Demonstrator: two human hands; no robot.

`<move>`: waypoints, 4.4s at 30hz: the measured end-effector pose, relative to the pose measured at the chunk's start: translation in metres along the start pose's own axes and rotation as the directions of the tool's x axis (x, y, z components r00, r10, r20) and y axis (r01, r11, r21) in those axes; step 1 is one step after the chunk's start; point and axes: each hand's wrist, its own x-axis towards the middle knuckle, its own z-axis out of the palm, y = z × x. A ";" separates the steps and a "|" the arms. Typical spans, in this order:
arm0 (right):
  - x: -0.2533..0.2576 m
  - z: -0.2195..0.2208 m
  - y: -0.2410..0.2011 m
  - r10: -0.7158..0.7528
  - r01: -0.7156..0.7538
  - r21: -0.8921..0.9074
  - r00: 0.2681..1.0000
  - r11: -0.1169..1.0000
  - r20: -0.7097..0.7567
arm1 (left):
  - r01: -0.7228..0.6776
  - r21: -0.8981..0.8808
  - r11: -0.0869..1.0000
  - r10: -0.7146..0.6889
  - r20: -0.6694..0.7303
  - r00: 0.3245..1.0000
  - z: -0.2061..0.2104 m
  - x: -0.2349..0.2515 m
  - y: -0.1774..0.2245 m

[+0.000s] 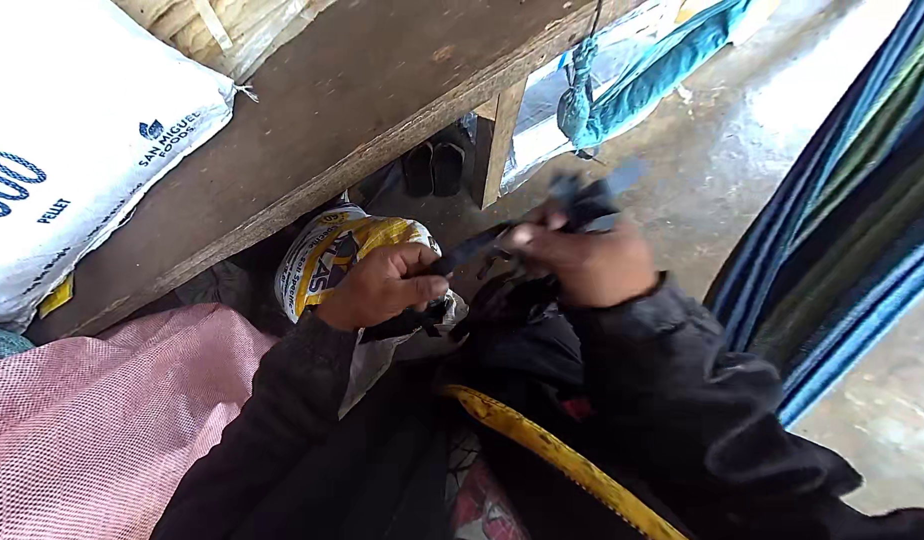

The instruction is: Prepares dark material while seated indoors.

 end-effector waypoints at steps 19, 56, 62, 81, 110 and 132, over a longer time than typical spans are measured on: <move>-0.006 0.017 0.006 0.186 -0.156 0.230 0.976 0.961 -0.116 | -0.075 0.350 0.934 0.217 -0.389 0.895 0.025 0.007 -0.016; -0.021 0.044 0.035 0.285 -0.282 0.070 0.958 0.957 -0.031 | -0.083 -0.297 0.951 -0.059 -0.439 0.896 0.051 0.002 -0.040; -0.019 0.044 0.039 0.236 -0.236 0.066 0.972 0.969 0.009 | -0.086 -0.445 0.892 -0.128 -0.428 0.895 0.051 0.002 -0.041; -0.026 0.050 0.050 0.238 -0.221 -0.194 0.969 0.956 0.070 | -0.087 -0.465 0.881 -0.207 -0.546 0.812 0.050 0.004 -0.037; -0.026 0.051 0.053 0.168 -0.164 -0.119 0.985 0.979 0.027 | -0.118 -0.253 0.960 -0.062 -0.605 0.794 0.052 0.002 -0.043; -0.026 0.046 0.051 0.181 -0.181 -0.035 0.983 0.983 -0.009 | -0.134 -0.357 0.924 -0.030 -0.419 0.907 0.046 -0.012 -0.052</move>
